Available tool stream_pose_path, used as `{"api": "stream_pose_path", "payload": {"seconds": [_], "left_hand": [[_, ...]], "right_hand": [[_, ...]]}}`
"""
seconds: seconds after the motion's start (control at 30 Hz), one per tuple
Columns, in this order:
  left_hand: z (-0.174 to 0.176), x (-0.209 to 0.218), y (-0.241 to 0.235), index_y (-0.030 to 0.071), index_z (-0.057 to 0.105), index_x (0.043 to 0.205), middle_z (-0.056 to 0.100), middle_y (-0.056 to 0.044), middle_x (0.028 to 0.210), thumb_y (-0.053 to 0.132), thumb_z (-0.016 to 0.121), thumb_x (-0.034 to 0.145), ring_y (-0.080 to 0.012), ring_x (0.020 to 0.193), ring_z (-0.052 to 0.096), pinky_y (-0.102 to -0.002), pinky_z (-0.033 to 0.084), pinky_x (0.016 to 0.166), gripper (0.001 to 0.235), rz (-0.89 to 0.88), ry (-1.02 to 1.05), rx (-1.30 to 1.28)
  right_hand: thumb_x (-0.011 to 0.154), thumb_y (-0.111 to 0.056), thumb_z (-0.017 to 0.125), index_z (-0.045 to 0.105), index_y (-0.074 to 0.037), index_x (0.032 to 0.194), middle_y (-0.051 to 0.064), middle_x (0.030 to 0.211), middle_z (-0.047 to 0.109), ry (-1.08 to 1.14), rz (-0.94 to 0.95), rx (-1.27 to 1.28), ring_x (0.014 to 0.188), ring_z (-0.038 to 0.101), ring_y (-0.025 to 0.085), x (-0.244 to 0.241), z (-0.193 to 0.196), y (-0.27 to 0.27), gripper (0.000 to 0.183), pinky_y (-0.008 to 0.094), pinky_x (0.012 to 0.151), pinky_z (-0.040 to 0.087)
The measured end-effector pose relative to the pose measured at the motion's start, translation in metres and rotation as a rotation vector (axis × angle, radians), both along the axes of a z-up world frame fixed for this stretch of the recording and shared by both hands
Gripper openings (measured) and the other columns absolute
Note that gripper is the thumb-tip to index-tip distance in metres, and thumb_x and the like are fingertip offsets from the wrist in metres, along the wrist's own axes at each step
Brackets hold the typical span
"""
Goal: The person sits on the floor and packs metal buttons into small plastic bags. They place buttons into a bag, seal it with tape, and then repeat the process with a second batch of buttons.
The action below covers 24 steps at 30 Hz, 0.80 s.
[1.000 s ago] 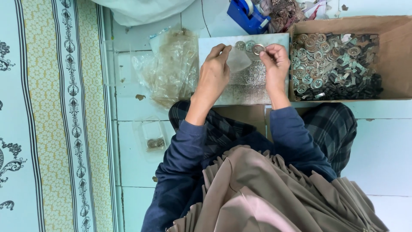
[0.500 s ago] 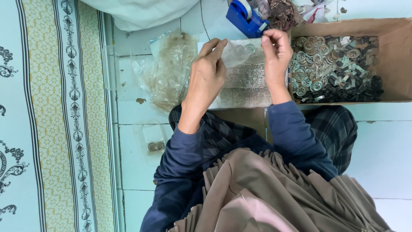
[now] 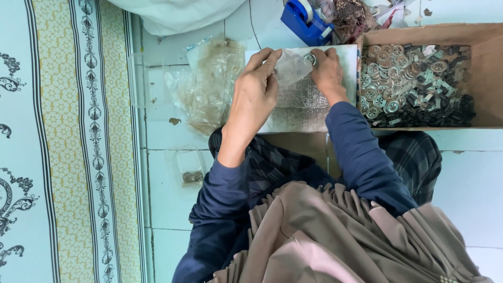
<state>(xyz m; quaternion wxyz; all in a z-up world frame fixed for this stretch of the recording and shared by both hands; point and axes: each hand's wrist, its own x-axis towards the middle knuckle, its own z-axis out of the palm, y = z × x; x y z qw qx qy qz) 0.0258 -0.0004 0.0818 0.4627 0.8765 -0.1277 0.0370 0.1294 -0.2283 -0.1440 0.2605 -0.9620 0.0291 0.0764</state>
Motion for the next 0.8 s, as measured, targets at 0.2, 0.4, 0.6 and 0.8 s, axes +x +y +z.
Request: {"api": "stream_pose_path", "payload": {"seconds": [0.2,0.4,0.6,0.8], "left_hand": [[-0.029,0.007,0.001,-0.009,0.060,0.134,0.058,-0.023,0.137,-0.011,0.049,0.092,-0.0282,0.070,0.072,-0.041,0.055,0.073,0.043,-0.005,-0.019,0.093],[-0.056,0.011,-0.001,-0.008,0.059,0.137,0.057,-0.023,0.141,-0.012,0.051,0.088,-0.0398,0.108,0.073,-0.045,0.060,0.097,0.049,-0.004,0.028,0.120],[-0.054,0.012,-0.005,-0.009,0.059,0.135,0.057,-0.027,0.141,-0.011,0.048,0.087,-0.0441,0.107,0.071,-0.049,0.057,0.097,0.049,0.007,0.052,0.142],[-0.023,-0.003,0.010,-0.005,0.060,0.138,0.055,-0.023,0.145,-0.009,0.048,0.091,-0.0318,0.097,0.076,-0.039,0.055,0.088,0.048,0.047,0.085,0.068]], "right_hand": [[0.093,-0.004,0.074,0.070,-0.012,0.109,0.011,0.106,0.070,-0.107,-0.128,0.287,0.092,0.069,0.028,-0.004,-0.017,-0.007,0.019,0.041,0.076,0.057],[0.099,0.001,0.068,0.067,-0.010,0.106,0.005,0.103,0.071,-0.344,-0.181,0.807,0.094,0.066,0.018,-0.048,0.042,0.004,0.013,0.029,0.086,0.057],[0.105,-0.013,0.069,0.065,-0.006,0.111,0.007,0.098,0.065,-0.656,0.072,1.002,0.079,0.053,0.013,-0.097,0.147,0.037,0.010,0.026,0.070,0.044],[0.108,-0.011,0.064,0.068,-0.003,0.115,0.011,0.108,0.067,-0.631,0.129,0.869,0.088,0.057,0.016,-0.080,0.146,0.050,0.012,0.026,0.072,0.046]]}}
